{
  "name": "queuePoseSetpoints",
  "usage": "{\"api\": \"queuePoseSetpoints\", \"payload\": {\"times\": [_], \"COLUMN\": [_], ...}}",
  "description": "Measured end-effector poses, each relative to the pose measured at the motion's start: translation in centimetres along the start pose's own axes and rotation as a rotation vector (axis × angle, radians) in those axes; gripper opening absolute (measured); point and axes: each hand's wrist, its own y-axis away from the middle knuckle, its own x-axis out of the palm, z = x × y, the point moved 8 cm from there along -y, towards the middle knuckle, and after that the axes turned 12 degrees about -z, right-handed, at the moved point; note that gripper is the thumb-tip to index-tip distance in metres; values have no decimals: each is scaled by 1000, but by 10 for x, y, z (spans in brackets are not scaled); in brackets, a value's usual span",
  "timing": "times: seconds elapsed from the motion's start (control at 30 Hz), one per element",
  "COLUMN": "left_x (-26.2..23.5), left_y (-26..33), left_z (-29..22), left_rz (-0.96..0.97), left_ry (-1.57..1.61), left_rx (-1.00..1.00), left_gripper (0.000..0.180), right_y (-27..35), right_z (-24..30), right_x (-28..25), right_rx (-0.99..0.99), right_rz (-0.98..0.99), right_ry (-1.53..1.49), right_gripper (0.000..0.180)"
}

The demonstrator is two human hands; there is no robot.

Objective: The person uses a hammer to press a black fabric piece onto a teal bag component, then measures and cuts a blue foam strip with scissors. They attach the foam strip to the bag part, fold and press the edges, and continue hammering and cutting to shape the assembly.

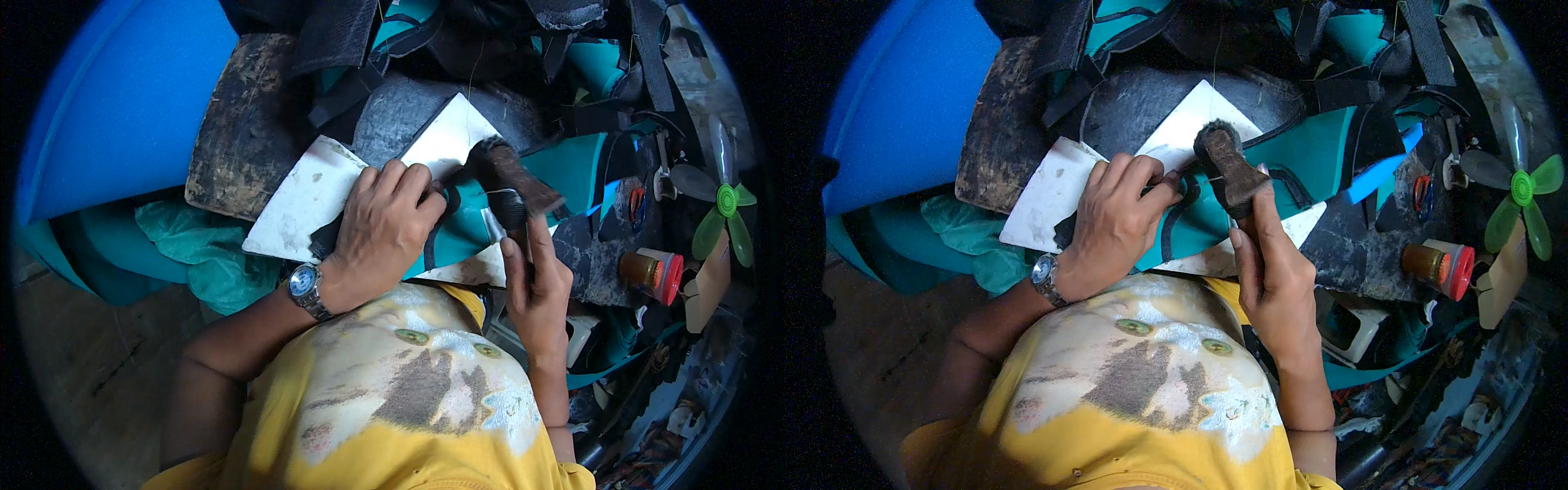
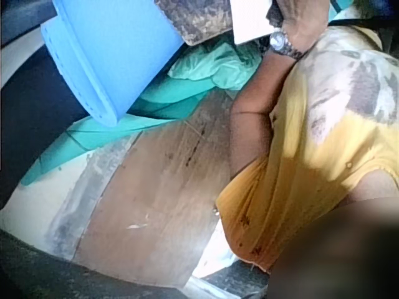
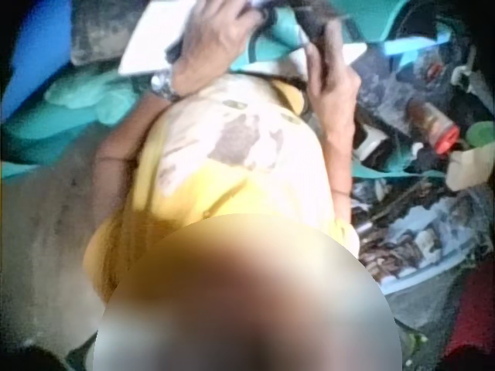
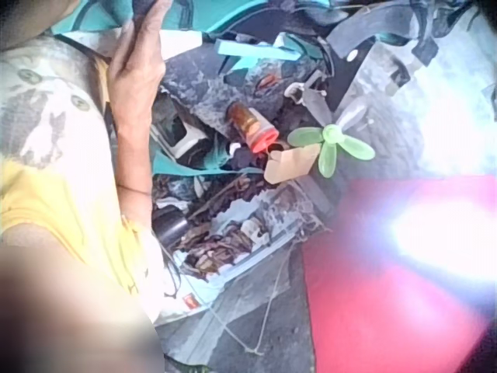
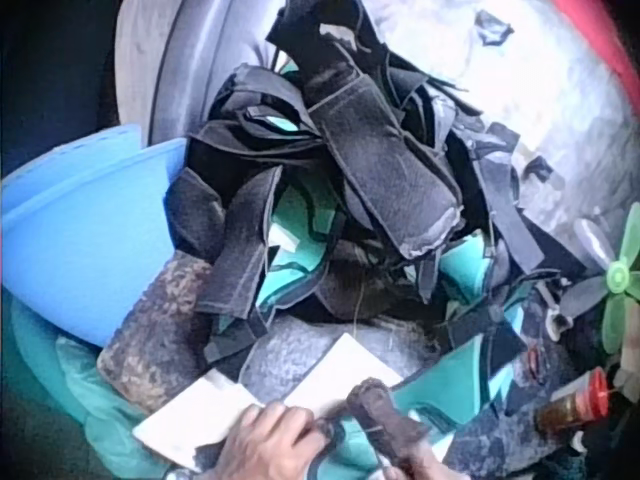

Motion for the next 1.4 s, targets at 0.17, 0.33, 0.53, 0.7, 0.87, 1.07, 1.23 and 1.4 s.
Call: {"api": "queuePoseSetpoints", "payload": {"times": [0.17,0.33,0.53,0.7,0.87,1.07,1.23,1.4], "left_x": [1,0,-5,-16,-14,-12,-13,-19], "left_y": [0,1,-1,5,12,15,14,14], "left_z": [-2,-2,8,18,11,5,5,19], "left_rz": [0,-33,-14,43,54,34,32,92], "left_ry": [-14,-30,62,95,51,-12,-15,95], "left_rx": [35,49,-88,-156,-60,40,36,-131], "left_gripper": [12,11,21,30,15,19,19,28], "right_y": [-2,-4,0,-3,-5,1,2,9], "right_z": [2,10,1,0,7,5,15,6], "right_x": [6,-1,8,7,1,14,0,23], "right_rx": [-5,-53,54,42,-25,-28,-181,-3], "right_rz": [105,28,124,101,79,179,-8,188], "right_ry": [21,22,86,44,26,28,38,-6], "right_gripper": [57,59,62,62,61,61,63,65]}}
